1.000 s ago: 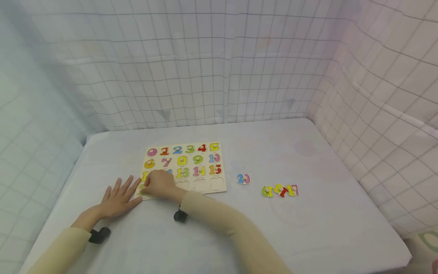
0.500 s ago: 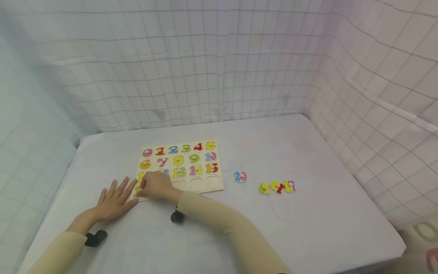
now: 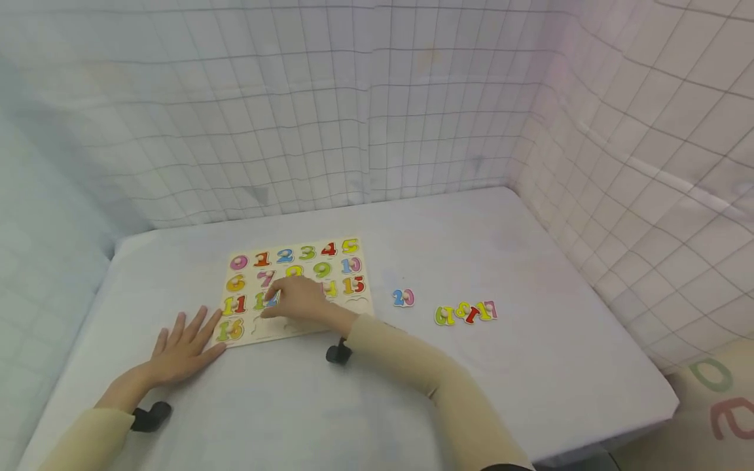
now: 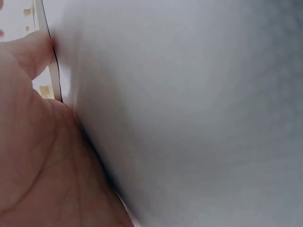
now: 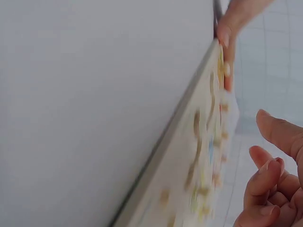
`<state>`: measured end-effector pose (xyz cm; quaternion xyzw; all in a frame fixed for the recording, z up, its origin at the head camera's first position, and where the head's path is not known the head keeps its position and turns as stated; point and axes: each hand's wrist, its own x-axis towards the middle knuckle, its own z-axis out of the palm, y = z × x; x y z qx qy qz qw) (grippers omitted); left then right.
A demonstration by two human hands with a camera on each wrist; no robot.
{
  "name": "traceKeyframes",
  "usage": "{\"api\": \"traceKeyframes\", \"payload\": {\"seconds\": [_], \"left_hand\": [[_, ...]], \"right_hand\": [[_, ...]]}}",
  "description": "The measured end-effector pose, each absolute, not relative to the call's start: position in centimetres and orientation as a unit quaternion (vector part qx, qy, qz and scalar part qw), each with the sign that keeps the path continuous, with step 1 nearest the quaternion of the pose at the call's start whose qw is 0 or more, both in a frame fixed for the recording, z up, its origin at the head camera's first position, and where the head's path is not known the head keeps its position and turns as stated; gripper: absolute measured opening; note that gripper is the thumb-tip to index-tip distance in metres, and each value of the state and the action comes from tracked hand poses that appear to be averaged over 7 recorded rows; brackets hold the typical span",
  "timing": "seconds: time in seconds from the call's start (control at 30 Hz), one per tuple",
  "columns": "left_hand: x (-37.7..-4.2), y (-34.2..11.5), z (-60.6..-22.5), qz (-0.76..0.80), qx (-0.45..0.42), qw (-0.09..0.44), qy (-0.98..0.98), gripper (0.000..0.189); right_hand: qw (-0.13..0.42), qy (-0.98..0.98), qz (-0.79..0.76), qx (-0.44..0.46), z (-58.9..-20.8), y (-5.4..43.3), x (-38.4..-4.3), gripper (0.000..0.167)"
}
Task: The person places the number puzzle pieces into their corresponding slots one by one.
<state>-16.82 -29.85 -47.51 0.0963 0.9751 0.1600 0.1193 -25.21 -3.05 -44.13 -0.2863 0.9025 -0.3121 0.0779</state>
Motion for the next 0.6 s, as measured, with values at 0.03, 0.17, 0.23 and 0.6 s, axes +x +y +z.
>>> {"api": "traceKeyframes", "payload": {"seconds": [0.03,0.17,0.23,0.6], "left_hand": [[-16.8,-30.0,-47.6,0.16,0.097,0.119,0.975,0.082],[-16.6,-30.4,-47.8,0.162,0.098,0.118,0.975,0.082],[-16.3,-30.3,-47.6,0.164,0.094,0.122,0.974,0.082],[-15.1,-30.2,-47.1,0.172,0.079,0.132,0.973,0.084]], "right_hand": [[0.069,0.901,-0.32,-0.285,-44.0,-1.8,-25.4,0.033],[0.051,0.9,-0.345,-0.261,-43.4,3.6,-26.1,0.028],[0.042,0.901,-0.355,-0.245,-43.1,6.5,-26.3,0.024],[0.021,0.929,-0.341,-0.143,-44.8,23.1,-25.4,0.027]]}}
